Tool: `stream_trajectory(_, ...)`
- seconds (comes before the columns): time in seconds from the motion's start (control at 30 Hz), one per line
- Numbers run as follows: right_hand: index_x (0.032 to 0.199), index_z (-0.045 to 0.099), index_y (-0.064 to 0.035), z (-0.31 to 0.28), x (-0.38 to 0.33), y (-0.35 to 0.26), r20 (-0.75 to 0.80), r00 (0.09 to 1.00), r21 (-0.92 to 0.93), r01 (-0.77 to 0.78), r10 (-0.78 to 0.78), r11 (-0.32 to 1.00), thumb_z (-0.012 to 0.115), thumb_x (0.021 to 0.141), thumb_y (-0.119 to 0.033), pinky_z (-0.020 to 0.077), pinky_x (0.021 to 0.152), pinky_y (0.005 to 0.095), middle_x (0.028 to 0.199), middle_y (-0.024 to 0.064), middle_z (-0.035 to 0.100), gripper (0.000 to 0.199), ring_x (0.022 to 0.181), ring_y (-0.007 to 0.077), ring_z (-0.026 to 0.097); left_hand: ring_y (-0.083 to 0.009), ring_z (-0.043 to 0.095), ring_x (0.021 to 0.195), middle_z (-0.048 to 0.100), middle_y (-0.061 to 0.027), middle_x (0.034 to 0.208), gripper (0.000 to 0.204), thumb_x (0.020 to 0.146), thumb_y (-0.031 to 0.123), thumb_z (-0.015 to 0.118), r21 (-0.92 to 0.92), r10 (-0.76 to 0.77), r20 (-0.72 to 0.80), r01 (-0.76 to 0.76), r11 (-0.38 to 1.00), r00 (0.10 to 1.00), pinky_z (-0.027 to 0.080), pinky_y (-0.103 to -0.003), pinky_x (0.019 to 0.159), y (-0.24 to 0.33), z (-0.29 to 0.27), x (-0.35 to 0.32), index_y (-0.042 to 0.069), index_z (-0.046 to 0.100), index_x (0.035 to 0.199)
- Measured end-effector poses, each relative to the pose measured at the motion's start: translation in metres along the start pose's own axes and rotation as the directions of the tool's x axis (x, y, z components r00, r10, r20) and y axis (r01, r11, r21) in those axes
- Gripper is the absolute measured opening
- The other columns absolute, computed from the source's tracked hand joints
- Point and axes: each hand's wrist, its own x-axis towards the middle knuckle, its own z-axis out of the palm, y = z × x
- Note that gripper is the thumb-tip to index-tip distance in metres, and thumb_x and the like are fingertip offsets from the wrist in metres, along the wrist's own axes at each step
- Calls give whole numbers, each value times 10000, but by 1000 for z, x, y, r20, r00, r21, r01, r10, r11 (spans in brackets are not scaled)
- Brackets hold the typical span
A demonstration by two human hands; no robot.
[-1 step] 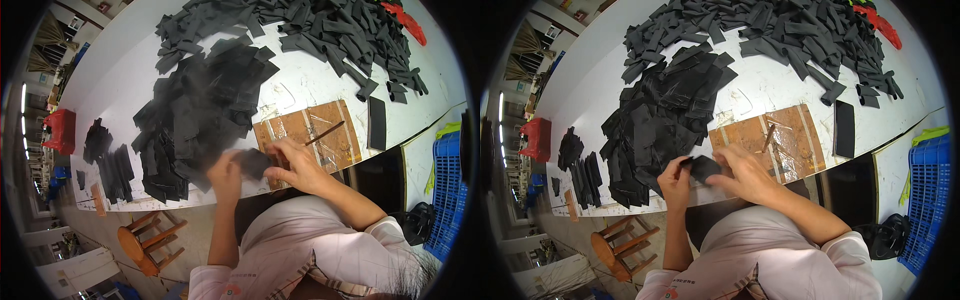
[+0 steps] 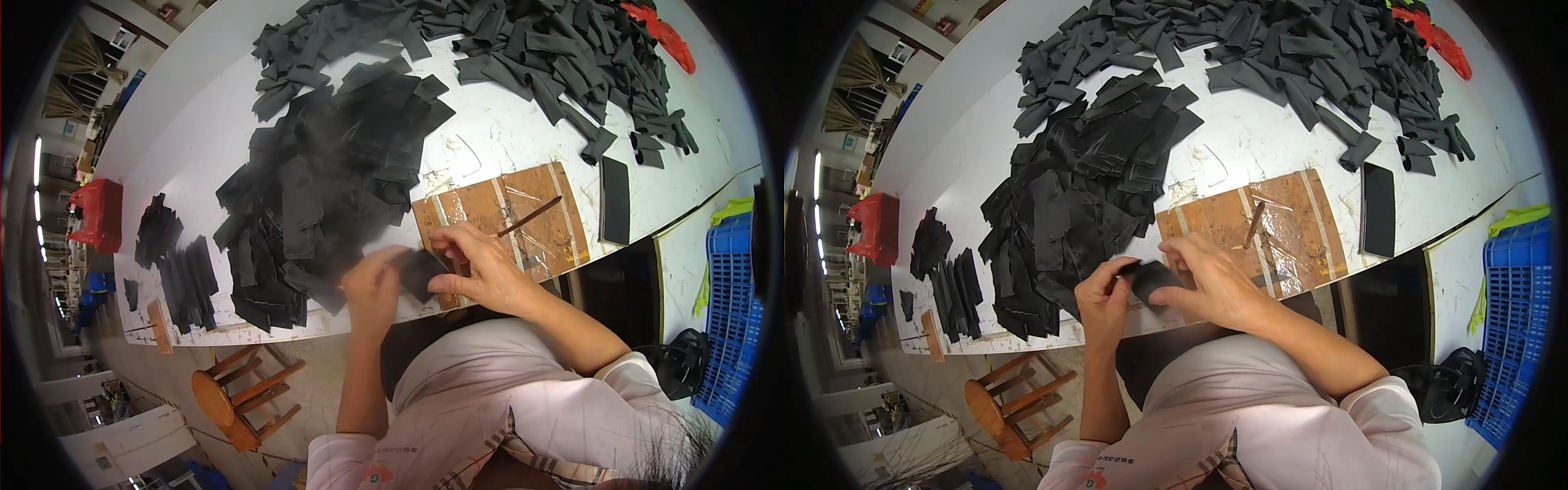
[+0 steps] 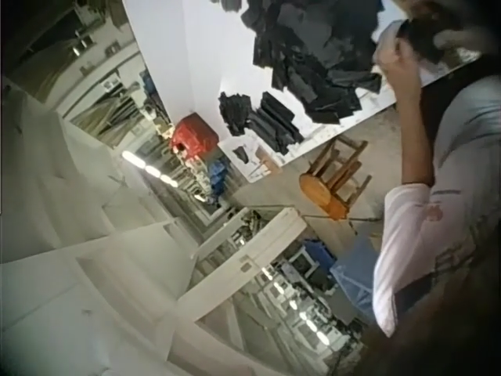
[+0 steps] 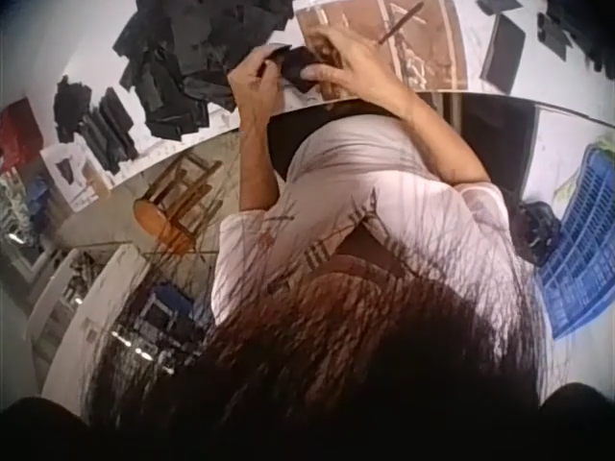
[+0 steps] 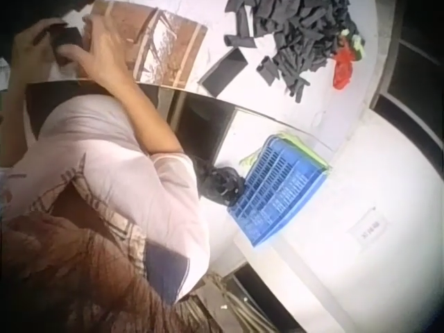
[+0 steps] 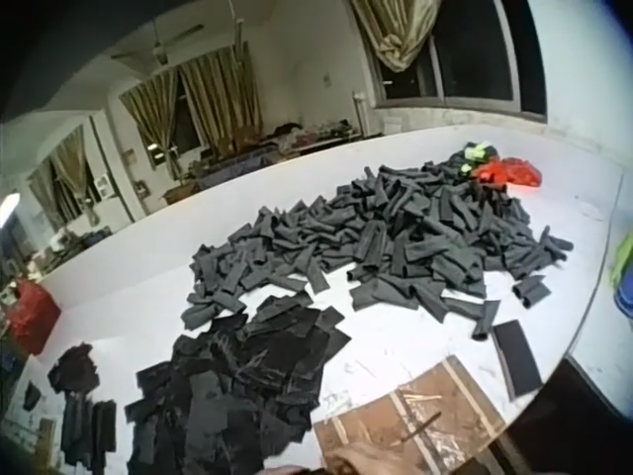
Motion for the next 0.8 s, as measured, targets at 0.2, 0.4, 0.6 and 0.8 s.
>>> stream_trajectory(0.2, 802, 604, -32, -2, -1, 12, 164, 982, 172, -117, 88, 978, 625, 725, -127, 404, 566, 286, 650, 66, 515, 124, 600, 166, 513, -32, 437, 555, 556, -58, 742, 417, 683, -83, 565, 104, 101, 172, -120, 987, 980, 356, -174, 501, 38, 8, 0, 14, 485, 1081)
stream_trajectory(0.4, 671, 579, 2, -8, -4, 4, -106, 994, -15, 20, -21, 1000, 663, 665, -77, 374, 467, 284, 597, 73, 511, 115, 514, 195, 511, -44, 488, 613, 545, -74, 852, 289, 777, 10, 561, -462, -169, -161, 77, 883, 972, 423, -173, 554, 28, 26, -18, -29, 464, 1046)
stream_trajectory(0.6, 804, 573, 7, -6, -10, 2, -99, 991, -69, 79, -85, 995, 678, 657, -58, 380, 490, 226, 613, 54, 512, 192, 519, 112, 474, -52, 474, 574, 558, -38, 801, 306, 795, 56, 557, -510, -236, -156, 126, 851, 959, 407, -173, 524, 37, 35, -12, -35, 485, 1078)
stream_trajectory(0.8, 983, 539, -4, -11, -16, -3, 56, 963, 375, -266, 265, 888, 656, 722, -80, 369, 481, 201, 621, -24, 508, 296, 558, 35, 456, -39, 457, 535, 554, -13, 682, 175, 768, 6, 578, -711, -281, 305, 414, 569, 910, 365, -165, 467, 20, 23, -9, -24, 554, 940)
